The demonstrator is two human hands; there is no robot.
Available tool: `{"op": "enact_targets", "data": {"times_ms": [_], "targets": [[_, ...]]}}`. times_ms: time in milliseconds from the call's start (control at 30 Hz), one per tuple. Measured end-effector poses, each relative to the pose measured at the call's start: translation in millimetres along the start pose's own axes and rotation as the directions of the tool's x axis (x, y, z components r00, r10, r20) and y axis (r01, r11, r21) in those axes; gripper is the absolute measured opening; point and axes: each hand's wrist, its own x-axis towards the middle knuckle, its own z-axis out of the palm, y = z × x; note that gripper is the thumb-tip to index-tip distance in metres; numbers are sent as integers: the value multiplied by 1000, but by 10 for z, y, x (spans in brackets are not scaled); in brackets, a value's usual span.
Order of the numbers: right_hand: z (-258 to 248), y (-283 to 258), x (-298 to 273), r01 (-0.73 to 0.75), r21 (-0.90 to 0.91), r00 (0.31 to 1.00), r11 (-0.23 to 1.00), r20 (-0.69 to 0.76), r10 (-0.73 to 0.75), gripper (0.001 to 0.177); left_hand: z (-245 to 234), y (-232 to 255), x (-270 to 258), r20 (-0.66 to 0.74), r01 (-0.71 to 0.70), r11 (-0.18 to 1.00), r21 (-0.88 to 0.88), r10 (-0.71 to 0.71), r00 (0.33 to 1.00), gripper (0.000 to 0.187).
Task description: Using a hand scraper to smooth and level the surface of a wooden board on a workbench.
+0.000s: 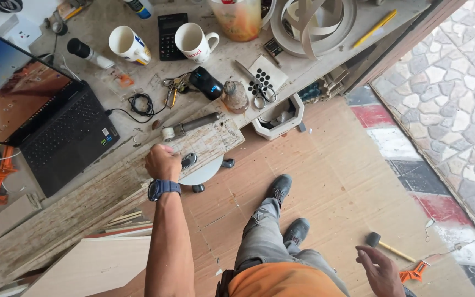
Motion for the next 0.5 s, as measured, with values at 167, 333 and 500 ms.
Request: {"op": "enact_targets", "data": {"times_ms": [167,333,500], "targets": [[-32,-91,-14,26,-7,999,1000,21,-26,38,-233,151,-95,163,228,971,-70,-214,963,34],[-91,-90,-46,-15,-6,1000,1000,2,15,37,-143,50,-107,169,82,990,-112,-63,984,26],[-157,161,-56,-52,-37,998,998,-33,51,34,-488,617,-579,271,-119,960,-253,188,944,23]]}}
